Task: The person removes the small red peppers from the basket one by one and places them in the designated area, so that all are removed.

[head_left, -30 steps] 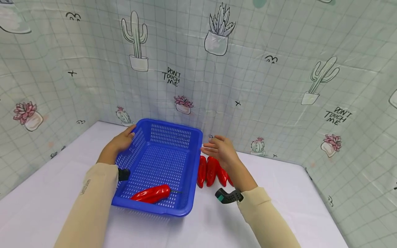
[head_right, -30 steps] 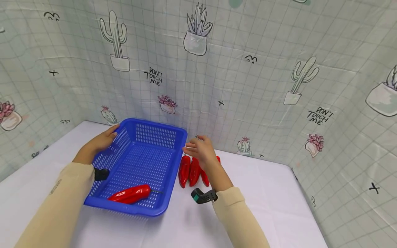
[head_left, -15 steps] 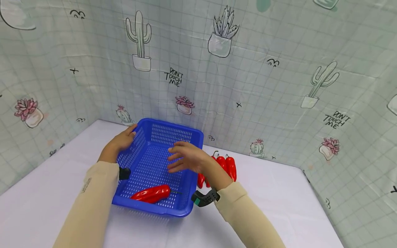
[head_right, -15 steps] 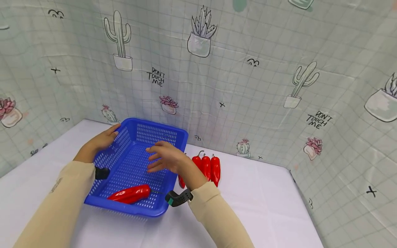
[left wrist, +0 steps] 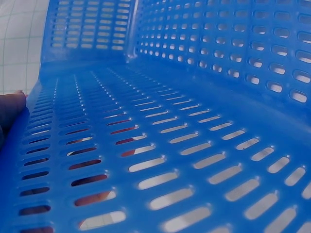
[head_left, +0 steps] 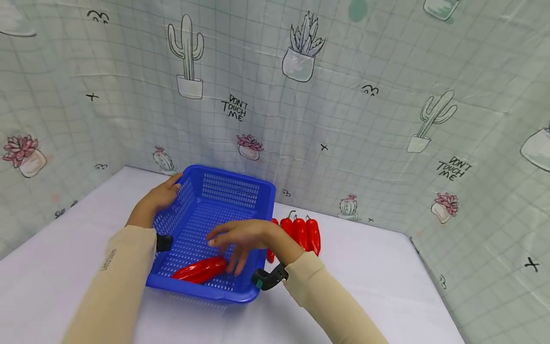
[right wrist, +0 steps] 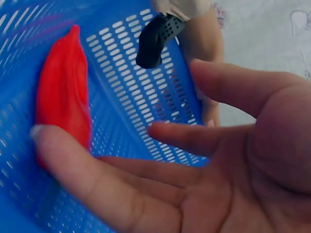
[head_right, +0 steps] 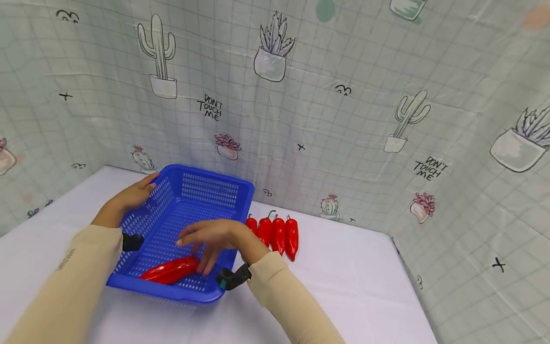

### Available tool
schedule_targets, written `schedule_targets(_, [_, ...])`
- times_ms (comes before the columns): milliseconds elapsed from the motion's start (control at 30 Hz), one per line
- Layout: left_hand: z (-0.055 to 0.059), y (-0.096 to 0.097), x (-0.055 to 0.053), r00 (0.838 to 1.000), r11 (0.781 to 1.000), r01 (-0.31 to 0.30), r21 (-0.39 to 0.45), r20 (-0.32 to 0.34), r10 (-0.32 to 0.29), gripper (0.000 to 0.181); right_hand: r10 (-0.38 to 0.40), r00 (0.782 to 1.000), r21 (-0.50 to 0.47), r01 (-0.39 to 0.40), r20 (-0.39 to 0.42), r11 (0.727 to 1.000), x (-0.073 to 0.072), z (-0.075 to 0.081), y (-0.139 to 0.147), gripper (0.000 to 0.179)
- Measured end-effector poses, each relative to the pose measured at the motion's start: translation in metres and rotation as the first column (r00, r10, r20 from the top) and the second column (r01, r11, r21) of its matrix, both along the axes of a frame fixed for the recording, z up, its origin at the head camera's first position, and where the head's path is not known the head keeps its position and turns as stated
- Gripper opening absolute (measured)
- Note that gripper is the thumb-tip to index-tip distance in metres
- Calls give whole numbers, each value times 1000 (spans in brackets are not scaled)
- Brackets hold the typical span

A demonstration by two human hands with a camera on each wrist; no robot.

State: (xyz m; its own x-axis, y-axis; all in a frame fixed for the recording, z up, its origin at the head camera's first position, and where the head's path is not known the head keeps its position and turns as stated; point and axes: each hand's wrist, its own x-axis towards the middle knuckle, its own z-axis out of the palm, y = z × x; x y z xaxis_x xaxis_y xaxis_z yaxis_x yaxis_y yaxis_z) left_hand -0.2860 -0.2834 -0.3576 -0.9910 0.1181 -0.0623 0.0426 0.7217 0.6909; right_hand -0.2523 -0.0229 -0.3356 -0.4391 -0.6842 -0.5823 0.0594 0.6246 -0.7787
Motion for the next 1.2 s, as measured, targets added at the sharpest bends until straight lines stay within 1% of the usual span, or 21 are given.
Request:
schedule_targets(167, [1, 2, -1, 1000, 1000, -6, -1, 8, 6, 53, 128, 991, 74, -129, 27, 989, -3, -5, -2, 48])
schedule_targets(300, [1, 4, -2, 1000, 1000, 0, 7, 6, 0, 53, 186, 981, 145, -193, 63, 970, -2, -11, -10, 50])
schedule_targets(367, [1, 6, -2, 1000, 1000, 1, 10, 8, -1, 53, 198, 977, 162, -209, 81, 965, 0, -13, -15, 49])
schedule_targets(467, [0, 6, -2, 1000, 1000, -10, 3, 11, 10, 52, 195, 977, 148, -207, 89, 967, 2, -14, -22, 47])
schedule_targets(567, [1, 7, -1, 1000, 1000, -17, 3, 6, 17, 52, 183, 981, 114, -189, 65, 975, 4, -14, -29, 45])
schedule_targets(633, [1, 7, -1, 1000, 1000, -17, 1, 1, 17, 52, 172, 985, 82, -173, 20, 982, 5, -14, -33, 45])
schedule_targets(733, [1, 8, -2, 1000, 1000, -18, -2, -1, 18, 52, 134, 988, 36, -132, -73, 991, 4, -16, -36, 45])
schedule_targets(800, [1, 8, -2, 1000, 1000, -20, 1, 4, 20, 52, 97, 985, -5, -99, -145, 995, 2, -18, -38, 45])
schedule_targets(900, [1, 9, -1, 999, 1000, -23, 12, 25, 23, 52, 27, 969, -69, -45, -247, 997, -3, -21, -42, 43])
schedule_targets(967, [2, 10, -1, 999, 1000, -24, 18, 43, 24, 53, -14, 956, -105, -18, -292, 994, -6, -23, -47, 41])
schedule_targets(1033, [2, 10, -2, 998, 1000, -25, 14, 50, 24, 53, -56, 956, -134, 17, -288, 991, -9, -25, -55, 39])
schedule_targets(1133, [3, 8, -2, 998, 1000, -28, 10, 49, 27, 53, -141, 967, -192, 100, -213, 976, -15, -27, -68, 37])
schedule_targets(1200, [3, 5, -3, 999, 1000, -28, 3, 44, 28, 53, -213, 964, -228, 173, -162, 958, -17, -27, -77, 37])
